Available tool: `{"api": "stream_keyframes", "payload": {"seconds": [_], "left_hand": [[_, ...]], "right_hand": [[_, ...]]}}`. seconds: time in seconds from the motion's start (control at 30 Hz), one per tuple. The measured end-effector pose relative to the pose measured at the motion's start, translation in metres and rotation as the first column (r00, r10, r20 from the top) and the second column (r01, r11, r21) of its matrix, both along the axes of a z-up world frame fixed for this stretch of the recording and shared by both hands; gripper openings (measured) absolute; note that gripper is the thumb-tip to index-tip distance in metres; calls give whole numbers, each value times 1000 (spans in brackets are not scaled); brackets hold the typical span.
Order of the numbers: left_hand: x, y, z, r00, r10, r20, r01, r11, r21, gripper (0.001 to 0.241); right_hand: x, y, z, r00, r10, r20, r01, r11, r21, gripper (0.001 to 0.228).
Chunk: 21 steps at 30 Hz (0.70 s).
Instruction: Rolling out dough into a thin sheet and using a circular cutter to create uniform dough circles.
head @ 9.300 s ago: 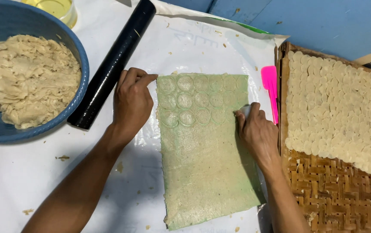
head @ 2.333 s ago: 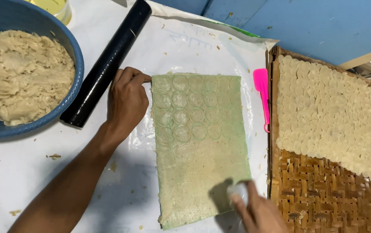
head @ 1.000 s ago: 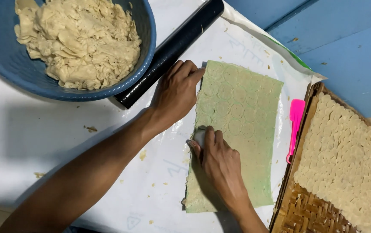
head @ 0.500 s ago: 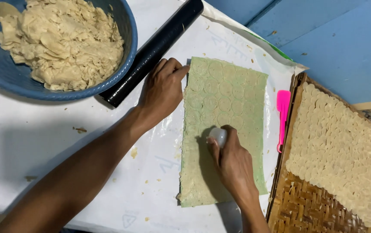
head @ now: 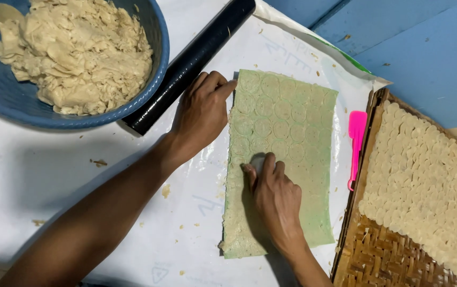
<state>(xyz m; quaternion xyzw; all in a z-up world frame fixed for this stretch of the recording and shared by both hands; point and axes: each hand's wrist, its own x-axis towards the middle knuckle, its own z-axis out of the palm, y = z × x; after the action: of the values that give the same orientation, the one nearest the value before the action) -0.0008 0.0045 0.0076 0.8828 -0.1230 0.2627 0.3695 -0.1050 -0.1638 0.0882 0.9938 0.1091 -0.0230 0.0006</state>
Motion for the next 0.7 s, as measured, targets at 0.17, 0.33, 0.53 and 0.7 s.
{"api": "stream_keyframes", "payload": {"seconds": [0.17,0.33,0.53,0.7], "left_hand": [[-4,0,-1,1000,7,-10,-6,1000,14,37],[-3,0,-1,1000,4,-3,-4,1000,29,37],[1,0,-11,999,-39,6,39,999,18,37],[3,0,-16,999,-30,21,29,999,31,37]], "right_hand": [[6,-30,-23,990,137,-19,-138,989,-53,47],[4,-4,10,992,-67,-102,75,995,68,37],[8,-66,-6,913,-233,-335,272,959,74,41],[-5,-79,-8,908,-234,-347,278,957,80,49]]}}
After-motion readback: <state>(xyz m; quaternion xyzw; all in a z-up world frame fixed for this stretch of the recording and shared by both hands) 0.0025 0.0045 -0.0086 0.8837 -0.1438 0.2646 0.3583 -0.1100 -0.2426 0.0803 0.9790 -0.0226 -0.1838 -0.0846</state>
